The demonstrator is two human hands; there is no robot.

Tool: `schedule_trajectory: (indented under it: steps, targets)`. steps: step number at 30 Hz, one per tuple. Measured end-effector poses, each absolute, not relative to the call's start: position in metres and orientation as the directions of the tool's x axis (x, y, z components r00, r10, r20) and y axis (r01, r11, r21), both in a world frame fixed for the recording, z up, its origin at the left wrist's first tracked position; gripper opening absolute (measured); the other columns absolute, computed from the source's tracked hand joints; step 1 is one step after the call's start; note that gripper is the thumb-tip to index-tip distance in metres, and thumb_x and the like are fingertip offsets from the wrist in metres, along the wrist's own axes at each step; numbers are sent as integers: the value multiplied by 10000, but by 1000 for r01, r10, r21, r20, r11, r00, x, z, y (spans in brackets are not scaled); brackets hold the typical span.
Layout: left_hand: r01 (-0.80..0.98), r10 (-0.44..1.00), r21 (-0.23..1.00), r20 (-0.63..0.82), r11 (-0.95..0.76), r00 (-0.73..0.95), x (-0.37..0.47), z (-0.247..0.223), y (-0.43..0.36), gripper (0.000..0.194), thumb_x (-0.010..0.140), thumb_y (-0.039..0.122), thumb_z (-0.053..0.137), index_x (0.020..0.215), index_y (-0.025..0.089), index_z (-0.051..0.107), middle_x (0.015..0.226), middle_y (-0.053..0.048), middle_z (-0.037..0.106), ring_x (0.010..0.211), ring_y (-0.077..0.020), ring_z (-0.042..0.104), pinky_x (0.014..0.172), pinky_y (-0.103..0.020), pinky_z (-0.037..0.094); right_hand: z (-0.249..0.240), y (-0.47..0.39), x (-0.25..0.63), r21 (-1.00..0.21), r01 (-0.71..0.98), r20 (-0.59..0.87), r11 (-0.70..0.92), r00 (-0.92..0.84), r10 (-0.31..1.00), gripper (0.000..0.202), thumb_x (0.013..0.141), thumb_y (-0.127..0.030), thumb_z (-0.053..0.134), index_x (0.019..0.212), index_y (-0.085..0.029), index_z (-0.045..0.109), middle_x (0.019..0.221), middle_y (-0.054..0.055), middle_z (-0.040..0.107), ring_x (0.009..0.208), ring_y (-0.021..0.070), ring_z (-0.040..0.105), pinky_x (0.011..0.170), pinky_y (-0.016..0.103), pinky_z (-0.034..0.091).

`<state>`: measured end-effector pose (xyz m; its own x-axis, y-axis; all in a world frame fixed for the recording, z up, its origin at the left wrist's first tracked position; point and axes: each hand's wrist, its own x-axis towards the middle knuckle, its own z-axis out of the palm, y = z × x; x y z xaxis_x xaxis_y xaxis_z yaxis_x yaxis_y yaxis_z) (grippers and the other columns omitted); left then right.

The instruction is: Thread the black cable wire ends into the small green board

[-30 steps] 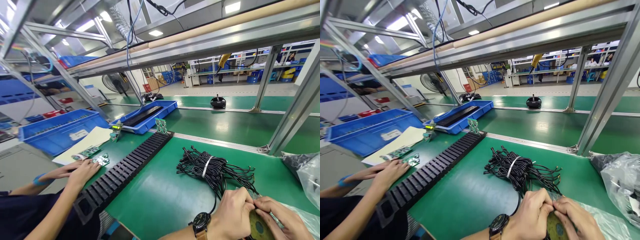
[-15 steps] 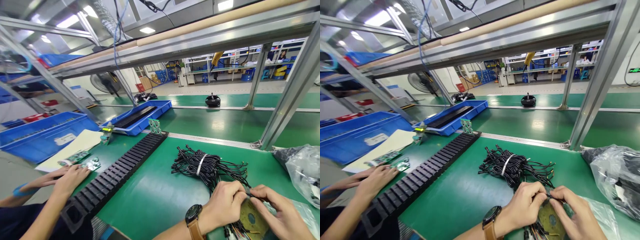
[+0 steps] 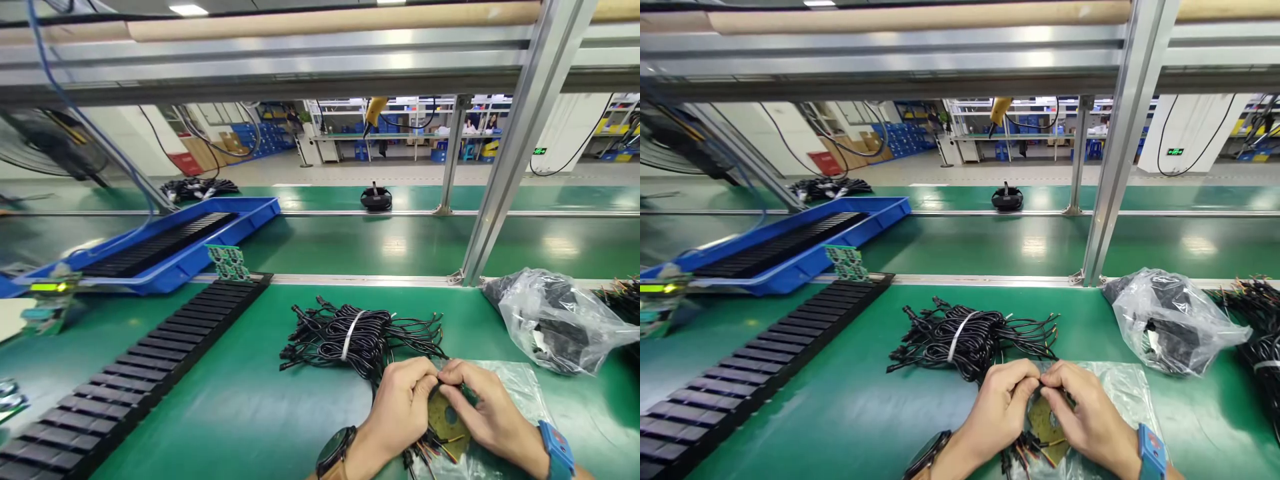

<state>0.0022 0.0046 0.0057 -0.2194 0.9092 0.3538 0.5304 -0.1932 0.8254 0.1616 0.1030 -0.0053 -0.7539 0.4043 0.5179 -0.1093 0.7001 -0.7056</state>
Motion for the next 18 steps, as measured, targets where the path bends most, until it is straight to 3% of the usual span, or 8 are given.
schedule_trajectory:
  steps: [6,18]
  targets:
    - [510,922,844,315,-165,-223,1,2,6,253,941,182,448,700,184,526,628,20,513,596,-115,464,577,-231,307,-10,101,161,-697,-102,537,710,-731,422,165,1007,-109,527,1066,-251,588,946,22,695,849,166,681,793,248,540]
    - [512,925,846,300,-146,-232,3,-1,5,258,916,164,452,661,187,477,611,21,488,584,-120,461,572,-235,310,-5,97,159,-666,-118,572,736,-715,403,122,1055,-180,486,1043,-222,599,910,65,702,823,201,692,740,292,567]
